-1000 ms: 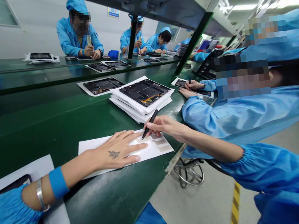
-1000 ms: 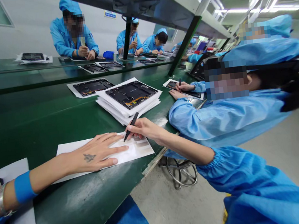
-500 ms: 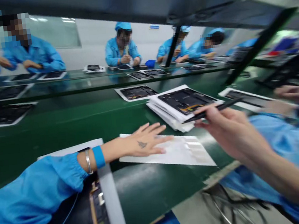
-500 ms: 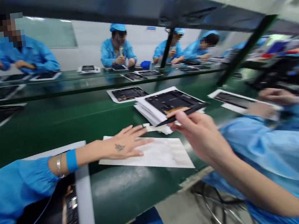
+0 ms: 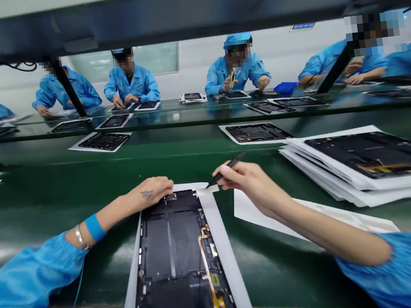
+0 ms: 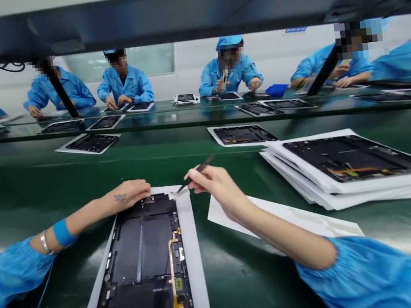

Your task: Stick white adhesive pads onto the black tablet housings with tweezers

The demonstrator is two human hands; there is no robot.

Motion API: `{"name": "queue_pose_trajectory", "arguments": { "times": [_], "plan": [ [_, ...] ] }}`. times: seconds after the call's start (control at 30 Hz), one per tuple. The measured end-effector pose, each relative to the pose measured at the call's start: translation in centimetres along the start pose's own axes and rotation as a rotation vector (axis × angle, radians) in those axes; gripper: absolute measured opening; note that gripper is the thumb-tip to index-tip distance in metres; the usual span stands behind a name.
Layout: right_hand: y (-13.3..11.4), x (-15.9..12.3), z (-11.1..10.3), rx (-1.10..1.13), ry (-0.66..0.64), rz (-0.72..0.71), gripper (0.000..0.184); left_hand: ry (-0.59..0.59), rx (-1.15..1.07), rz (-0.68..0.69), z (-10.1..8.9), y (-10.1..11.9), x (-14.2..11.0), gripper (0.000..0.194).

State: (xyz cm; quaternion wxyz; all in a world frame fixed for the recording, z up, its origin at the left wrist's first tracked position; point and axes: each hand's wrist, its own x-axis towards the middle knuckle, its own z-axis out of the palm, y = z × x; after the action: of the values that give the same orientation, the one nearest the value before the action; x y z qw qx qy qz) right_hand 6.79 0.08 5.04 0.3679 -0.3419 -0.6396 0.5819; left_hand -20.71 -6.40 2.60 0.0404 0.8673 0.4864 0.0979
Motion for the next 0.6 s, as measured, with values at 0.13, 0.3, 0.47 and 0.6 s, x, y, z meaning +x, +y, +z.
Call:
{"name": "queue_pose_trajectory", "arguments": {
  "times": [0.13, 0.3, 0.47, 0.6],
  "plan": [
    [2.0, 2.4, 3.2, -0.026, -0.022, 0.059, 0.047, 0.047, -0.049, -0.032, 1.0, 0.7, -0.2, 0.030],
    [3.8, 2.8, 4.5, -0.029, 0.006, 0.121, 0.045, 0.111, -0.117, -0.046, 1.7, 1.2, -2.0, 0.027],
    [3.9, 2.6, 4.4, -0.005, -0.001, 0.170, 0.045, 0.154, -0.135, 0.077, 2.1, 0.9, -3.0, 0.032],
    [3.7, 2.8, 4.3, -0.025, -0.020, 0.195, 0.047, 0.129, -0.095, 0.077, 1.7, 1.2, -2.7, 0.035]
  ]
}}
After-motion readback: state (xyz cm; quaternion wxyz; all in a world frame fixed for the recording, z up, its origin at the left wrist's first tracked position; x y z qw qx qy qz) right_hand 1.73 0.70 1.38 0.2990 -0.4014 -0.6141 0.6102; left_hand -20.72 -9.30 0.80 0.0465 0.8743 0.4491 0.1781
